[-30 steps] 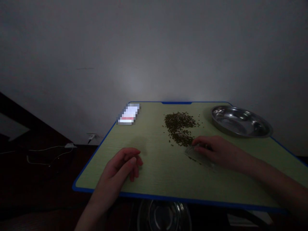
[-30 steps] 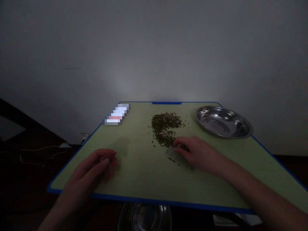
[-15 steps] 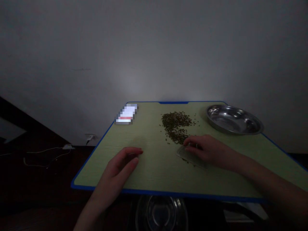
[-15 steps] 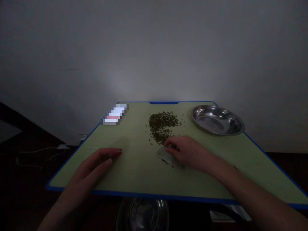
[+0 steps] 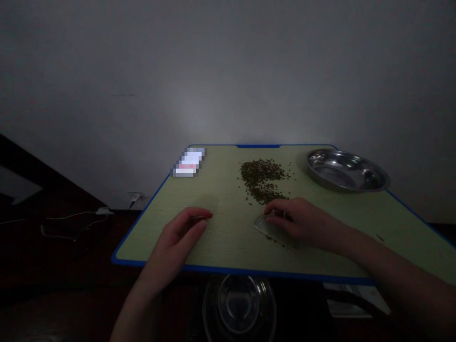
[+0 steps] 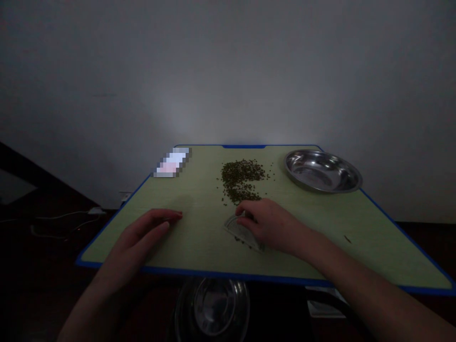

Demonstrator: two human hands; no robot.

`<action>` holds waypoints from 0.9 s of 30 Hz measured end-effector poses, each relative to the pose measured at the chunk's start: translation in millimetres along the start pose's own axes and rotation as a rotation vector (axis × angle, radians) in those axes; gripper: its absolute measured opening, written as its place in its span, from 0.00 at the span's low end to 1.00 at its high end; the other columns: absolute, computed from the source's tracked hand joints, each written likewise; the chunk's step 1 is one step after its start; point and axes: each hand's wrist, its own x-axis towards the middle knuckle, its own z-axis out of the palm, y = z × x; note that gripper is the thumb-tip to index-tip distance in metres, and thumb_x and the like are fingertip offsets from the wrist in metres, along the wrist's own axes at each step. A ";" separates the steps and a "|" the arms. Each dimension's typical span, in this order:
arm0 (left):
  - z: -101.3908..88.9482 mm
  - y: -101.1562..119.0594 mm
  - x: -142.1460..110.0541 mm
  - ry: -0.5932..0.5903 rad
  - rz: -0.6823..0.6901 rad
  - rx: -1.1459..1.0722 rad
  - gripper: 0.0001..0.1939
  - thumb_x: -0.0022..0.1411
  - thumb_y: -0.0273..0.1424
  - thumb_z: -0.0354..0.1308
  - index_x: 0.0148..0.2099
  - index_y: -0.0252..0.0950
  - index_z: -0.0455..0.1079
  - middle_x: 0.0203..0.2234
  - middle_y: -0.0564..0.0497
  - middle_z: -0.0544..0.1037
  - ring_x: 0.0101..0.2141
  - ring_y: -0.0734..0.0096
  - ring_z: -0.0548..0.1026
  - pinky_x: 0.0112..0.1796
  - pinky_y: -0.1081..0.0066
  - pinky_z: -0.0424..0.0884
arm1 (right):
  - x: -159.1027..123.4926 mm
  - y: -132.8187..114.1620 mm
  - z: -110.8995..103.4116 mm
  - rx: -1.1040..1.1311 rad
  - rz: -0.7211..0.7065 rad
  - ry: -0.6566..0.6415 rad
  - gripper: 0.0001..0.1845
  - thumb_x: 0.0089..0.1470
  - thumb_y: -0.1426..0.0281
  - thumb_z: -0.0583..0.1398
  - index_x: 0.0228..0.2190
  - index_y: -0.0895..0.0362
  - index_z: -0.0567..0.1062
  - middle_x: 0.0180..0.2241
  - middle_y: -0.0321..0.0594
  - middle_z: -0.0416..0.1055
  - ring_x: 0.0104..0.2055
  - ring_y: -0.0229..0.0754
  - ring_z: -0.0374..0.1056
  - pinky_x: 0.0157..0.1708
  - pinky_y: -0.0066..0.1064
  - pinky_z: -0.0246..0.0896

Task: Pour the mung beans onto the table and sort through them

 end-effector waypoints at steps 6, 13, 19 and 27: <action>0.1 -1.5 -0.1 -0.005 0.030 0.007 0.07 0.59 0.36 0.58 0.38 0.42 0.75 0.37 0.50 0.79 0.40 0.60 0.74 0.41 0.65 0.68 | -1.0 -5.3 6.1 0.003 -0.046 -0.019 0.09 0.58 0.71 0.57 0.38 0.56 0.76 0.30 0.39 0.77 0.30 0.39 0.69 0.30 0.29 0.57; -0.5 -0.1 -0.2 -0.016 0.011 0.008 0.07 0.60 0.36 0.58 0.38 0.41 0.75 0.37 0.51 0.79 0.39 0.62 0.73 0.40 0.68 0.67 | 1.2 -13.3 12.0 0.023 -0.067 -0.023 0.09 0.57 0.71 0.57 0.38 0.56 0.76 0.31 0.39 0.78 0.30 0.39 0.70 0.31 0.30 0.58; 0.4 0.6 -1.7 0.018 0.007 0.010 0.08 0.59 0.36 0.58 0.38 0.40 0.75 0.36 0.50 0.79 0.39 0.61 0.74 0.39 0.68 0.68 | 2.6 -15.0 16.5 0.047 -0.095 -0.030 0.09 0.57 0.71 0.57 0.38 0.56 0.77 0.34 0.40 0.78 0.33 0.40 0.71 0.34 0.31 0.60; -3.1 -4.6 -13.2 0.128 0.082 -0.370 0.05 0.61 0.33 0.56 0.38 0.40 0.72 0.27 0.52 0.78 0.31 0.67 0.76 0.38 0.67 0.70 | 2.6 -15.7 15.2 0.040 -0.109 -0.029 0.09 0.57 0.71 0.57 0.38 0.56 0.77 0.33 0.40 0.78 0.33 0.40 0.71 0.34 0.30 0.60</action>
